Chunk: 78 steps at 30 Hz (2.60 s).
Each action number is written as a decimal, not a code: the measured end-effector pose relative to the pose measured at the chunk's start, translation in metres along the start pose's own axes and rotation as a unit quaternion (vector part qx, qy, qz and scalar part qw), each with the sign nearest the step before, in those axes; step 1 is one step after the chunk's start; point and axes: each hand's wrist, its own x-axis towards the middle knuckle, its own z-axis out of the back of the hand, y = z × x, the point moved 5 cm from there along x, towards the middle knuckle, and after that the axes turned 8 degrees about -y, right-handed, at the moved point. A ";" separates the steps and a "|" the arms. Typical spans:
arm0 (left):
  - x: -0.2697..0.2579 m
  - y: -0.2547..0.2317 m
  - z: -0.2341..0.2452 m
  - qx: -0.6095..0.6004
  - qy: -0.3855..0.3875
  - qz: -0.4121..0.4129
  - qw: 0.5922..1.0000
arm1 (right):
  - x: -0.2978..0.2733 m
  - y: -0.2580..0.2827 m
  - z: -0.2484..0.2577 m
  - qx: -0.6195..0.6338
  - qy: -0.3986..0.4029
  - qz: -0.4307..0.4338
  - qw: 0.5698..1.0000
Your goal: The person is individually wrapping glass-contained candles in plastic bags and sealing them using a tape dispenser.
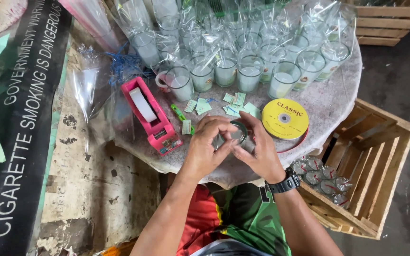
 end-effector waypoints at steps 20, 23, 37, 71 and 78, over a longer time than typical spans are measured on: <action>0.037 -0.005 0.000 0.170 0.052 0.049 0.983 | -0.006 0.001 0.002 -0.020 -0.011 0.058 0.998; 0.032 0.012 -0.007 0.186 0.063 0.100 0.976 | -0.010 -0.014 0.003 -0.020 -0.028 0.049 0.998; 0.003 0.114 -0.034 0.061 0.194 0.376 0.904 | -0.003 0.034 -0.003 -0.264 0.089 0.110 0.954; -0.042 0.071 0.130 0.325 -0.150 0.323 0.876 | -0.020 0.074 -0.093 -0.020 0.060 0.090 0.994; -0.038 0.068 0.117 0.148 -0.228 0.389 0.880 | 0.013 0.029 -0.136 -0.111 0.075 0.078 0.988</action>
